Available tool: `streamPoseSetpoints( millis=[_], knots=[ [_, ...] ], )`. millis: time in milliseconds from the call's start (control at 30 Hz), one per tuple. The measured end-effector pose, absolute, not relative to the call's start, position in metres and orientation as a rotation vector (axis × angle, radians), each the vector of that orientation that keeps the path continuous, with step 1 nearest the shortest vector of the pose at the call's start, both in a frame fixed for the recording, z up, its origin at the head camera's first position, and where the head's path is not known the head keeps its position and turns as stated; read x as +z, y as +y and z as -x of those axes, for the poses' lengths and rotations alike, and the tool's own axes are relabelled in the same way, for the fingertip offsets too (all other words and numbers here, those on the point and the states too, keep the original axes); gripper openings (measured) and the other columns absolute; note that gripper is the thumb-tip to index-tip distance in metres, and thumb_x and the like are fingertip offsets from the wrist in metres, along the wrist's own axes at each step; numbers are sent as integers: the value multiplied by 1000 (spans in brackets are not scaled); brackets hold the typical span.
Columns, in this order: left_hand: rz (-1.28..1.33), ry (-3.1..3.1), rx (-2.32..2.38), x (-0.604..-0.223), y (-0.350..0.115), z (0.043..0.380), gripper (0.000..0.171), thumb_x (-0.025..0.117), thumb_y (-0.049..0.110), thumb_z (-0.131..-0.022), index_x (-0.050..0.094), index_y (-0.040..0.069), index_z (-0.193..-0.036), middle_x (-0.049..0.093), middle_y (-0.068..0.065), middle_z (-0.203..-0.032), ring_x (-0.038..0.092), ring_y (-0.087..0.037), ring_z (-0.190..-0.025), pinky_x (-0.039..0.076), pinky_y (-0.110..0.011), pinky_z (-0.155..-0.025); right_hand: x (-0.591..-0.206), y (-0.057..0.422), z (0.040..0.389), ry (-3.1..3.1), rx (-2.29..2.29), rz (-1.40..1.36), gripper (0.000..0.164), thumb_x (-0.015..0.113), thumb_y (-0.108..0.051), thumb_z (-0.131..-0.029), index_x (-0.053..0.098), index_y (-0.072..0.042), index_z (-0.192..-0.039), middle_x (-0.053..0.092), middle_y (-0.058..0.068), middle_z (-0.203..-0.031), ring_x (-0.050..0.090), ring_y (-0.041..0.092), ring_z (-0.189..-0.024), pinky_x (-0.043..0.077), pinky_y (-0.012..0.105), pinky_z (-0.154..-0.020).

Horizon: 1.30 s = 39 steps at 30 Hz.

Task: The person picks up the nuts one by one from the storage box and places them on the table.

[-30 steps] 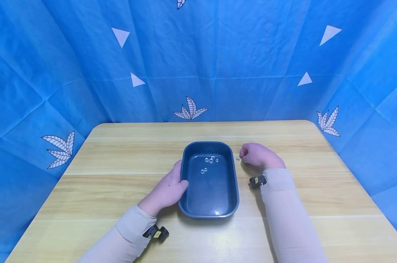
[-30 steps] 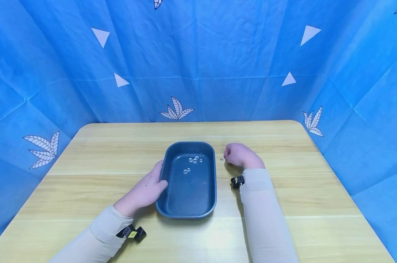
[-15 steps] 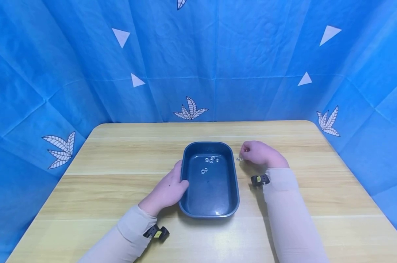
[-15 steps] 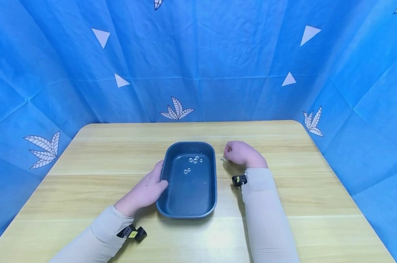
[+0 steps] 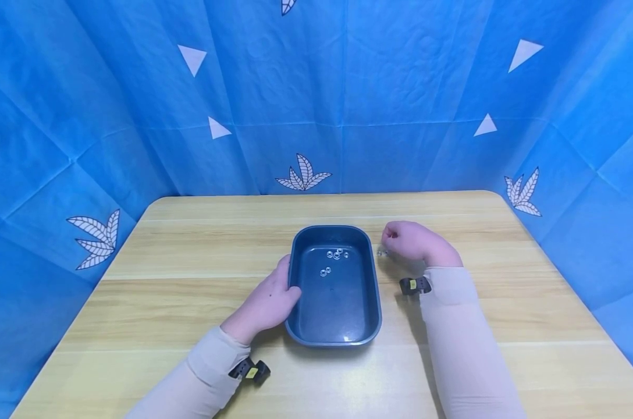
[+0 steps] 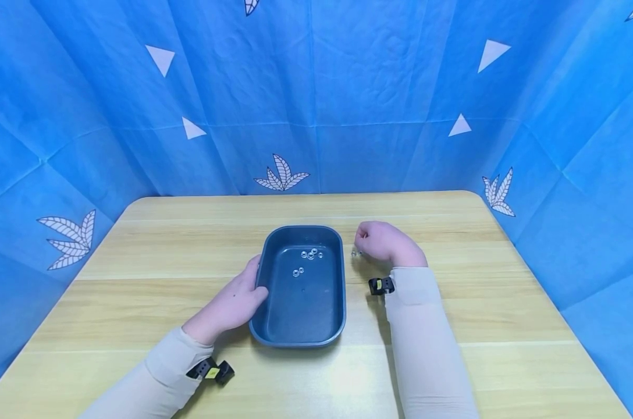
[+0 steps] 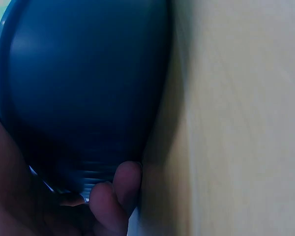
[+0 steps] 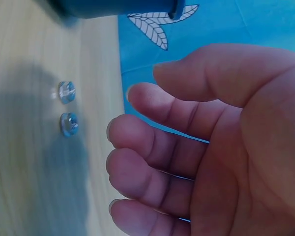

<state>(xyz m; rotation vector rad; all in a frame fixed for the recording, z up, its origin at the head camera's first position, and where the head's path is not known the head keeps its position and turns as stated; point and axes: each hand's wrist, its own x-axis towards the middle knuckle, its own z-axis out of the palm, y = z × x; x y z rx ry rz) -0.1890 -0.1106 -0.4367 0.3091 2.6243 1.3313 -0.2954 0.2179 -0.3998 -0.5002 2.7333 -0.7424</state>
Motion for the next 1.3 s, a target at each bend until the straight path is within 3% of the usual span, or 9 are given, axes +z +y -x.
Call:
streamPoseSetpoints(
  millis=[733, 1300],
  knots=[
    [-292, 2631, 1324, -437, -110, 189, 71, 48, 12, -98, 16, 13, -162, 39, -9, -158, 44, -28, -139, 41, -57, -107, -379, 211, 288, 2799, -804, 547, 16, 54, -26, -99, 65, -13, -100, 63, 3, -92, 56, 24, -83, 47, 40, -76],
    [-290, 2621, 1341, -437, -109, 189, 70, 47, 12, -98, 17, 12, -162, 38, -8, -158, 43, -29, -139, 41, -57, -107, -357, 190, 273, 2834, -830, 681, 12, 57, -23, -100, 65, -15, -99, 63, 1, -88, 57, 22, -84, 48, 39, -77]
  ],
)
